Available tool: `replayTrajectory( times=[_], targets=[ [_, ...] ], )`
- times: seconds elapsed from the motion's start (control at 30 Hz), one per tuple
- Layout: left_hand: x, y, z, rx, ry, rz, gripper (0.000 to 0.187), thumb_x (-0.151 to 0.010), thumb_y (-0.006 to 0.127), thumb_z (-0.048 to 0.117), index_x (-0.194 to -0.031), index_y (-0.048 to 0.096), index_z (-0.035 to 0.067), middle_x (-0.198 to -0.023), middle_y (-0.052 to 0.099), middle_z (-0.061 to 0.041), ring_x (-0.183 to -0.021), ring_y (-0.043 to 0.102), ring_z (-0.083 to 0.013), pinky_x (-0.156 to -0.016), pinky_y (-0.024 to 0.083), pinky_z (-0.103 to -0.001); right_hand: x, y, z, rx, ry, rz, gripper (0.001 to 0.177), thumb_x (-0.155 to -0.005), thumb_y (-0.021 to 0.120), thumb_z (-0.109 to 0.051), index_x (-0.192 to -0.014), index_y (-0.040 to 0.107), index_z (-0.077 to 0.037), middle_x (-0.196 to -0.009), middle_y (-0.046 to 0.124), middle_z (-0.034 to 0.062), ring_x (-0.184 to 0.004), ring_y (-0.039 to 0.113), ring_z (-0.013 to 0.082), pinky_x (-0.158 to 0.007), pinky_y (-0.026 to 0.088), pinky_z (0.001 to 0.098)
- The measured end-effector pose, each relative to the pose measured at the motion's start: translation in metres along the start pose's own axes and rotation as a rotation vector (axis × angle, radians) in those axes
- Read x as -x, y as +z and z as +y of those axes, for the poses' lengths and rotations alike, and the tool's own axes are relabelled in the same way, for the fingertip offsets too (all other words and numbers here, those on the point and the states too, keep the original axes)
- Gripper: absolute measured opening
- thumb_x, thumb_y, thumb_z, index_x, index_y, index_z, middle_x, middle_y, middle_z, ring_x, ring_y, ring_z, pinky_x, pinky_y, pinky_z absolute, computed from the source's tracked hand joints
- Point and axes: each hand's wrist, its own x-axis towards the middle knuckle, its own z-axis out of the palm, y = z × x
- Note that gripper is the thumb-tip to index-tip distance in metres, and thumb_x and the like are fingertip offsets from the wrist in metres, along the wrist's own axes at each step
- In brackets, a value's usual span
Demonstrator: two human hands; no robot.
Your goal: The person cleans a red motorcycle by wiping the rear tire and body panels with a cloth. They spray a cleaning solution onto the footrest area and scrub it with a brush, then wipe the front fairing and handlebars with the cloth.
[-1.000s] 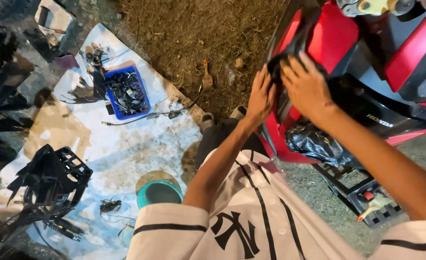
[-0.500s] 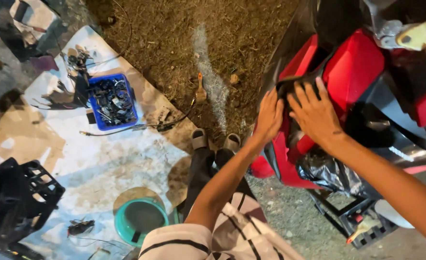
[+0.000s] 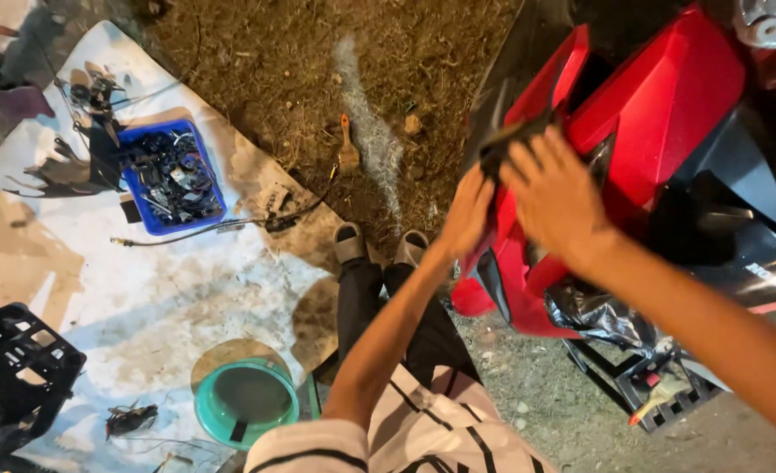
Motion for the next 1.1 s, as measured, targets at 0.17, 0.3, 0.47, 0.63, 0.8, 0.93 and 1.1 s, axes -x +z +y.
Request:
replayTrajectory(
  times=[0.17, 0.3, 0.47, 0.63, 0.8, 0.93, 1.1],
  targets=[
    [0.074, 0.012, 0.014, -0.134, 0.019, 0.103, 0.053, -0.107, 0.039, 0.021, -0.156, 0.036, -0.001, -0.168, 0.026, -0.019, -0.158, 0.019, -0.0404, -0.130, 0.017, -0.046, 0.045, 0.027, -0.084, -0.125, 0.047, 0.123, 0.054, -0.095, 0.047, -0.031, -0.146, 0.051, -0.013, -0.156, 0.045, 0.0075, -0.145, 0.038, 0.0284, -0.124, 0.016, 0.0458],
    [0.087, 0.014, 0.014, -0.194, 0.112, 0.134, 0.053, -0.109, 0.033, 0.021, -0.159, 0.034, 0.007, -0.175, 0.019, -0.015, -0.163, 0.014, -0.0413, -0.135, 0.019, -0.048, 0.057, 0.036, -0.118, -0.348, 0.222, 0.251, 0.056, -0.094, 0.052, -0.025, -0.145, 0.054, -0.002, -0.152, 0.051, 0.0113, -0.144, 0.042, 0.0298, -0.126, 0.021, 0.0444],
    [0.085, 0.003, 0.010, -0.322, 0.137, 0.024, 0.054, -0.112, 0.032, 0.032, -0.162, 0.031, 0.011, -0.175, 0.013, -0.015, -0.162, 0.009, -0.0418, -0.132, 0.017, -0.051, 0.046, 0.040, -0.139, -0.699, 0.379, 0.449, 0.053, -0.095, 0.055, -0.024, -0.142, 0.056, 0.001, -0.152, 0.051, 0.0169, -0.145, 0.041, 0.0364, -0.125, 0.025, 0.0502],
    [0.048, -0.014, 0.005, -0.312, 0.203, -0.093, 0.057, -0.113, 0.028, 0.039, -0.165, 0.026, 0.013, -0.175, 0.011, -0.014, -0.162, 0.010, -0.0407, -0.132, 0.018, -0.050, 0.018, 0.060, -0.155, -0.800, 0.568, 0.510, 0.051, -0.106, 0.052, -0.029, -0.147, 0.055, 0.002, -0.153, 0.051, 0.0156, -0.142, 0.043, 0.0362, -0.123, 0.029, 0.0544],
    [0.045, -0.016, -0.012, 0.008, 0.239, -0.166, 0.064, -0.111, 0.032, 0.031, -0.169, 0.016, 0.010, -0.177, 0.015, -0.014, -0.165, 0.019, -0.0400, -0.137, 0.015, -0.052, 0.018, 0.076, -0.184, -0.824, 0.693, 0.514, 0.046, -0.107, 0.054, -0.033, -0.145, 0.062, -0.009, -0.143, 0.057, 0.0095, -0.142, 0.047, 0.0345, -0.121, 0.034, 0.0558],
    [0.090, -0.007, -0.060, -0.323, 0.421, -0.174, 0.069, -0.102, 0.047, 0.015, -0.167, 0.023, 0.007, -0.178, 0.013, -0.018, -0.163, 0.011, -0.0469, -0.137, 0.015, -0.053, 0.035, 0.137, -0.265, -0.752, 0.826, 0.510, 0.039, -0.104, 0.060, -0.032, -0.136, 0.070, -0.013, -0.137, 0.064, 0.0087, -0.134, 0.053, 0.0337, -0.120, 0.036, 0.0548],
    [0.085, -0.007, -0.108, -0.594, 0.746, -0.128, 0.070, -0.083, 0.071, 0.011, -0.145, 0.042, 0.026, -0.170, 0.020, -0.013, -0.159, 0.018, -0.0513, -0.132, 0.017, -0.069, 0.039, 0.179, -0.321, -0.652, 0.967, 0.405, 0.027, -0.098, 0.070, -0.030, -0.122, 0.078, -0.020, -0.120, 0.071, 0.0051, -0.117, 0.062, 0.0324, -0.119, 0.035, 0.0645]
  ],
)
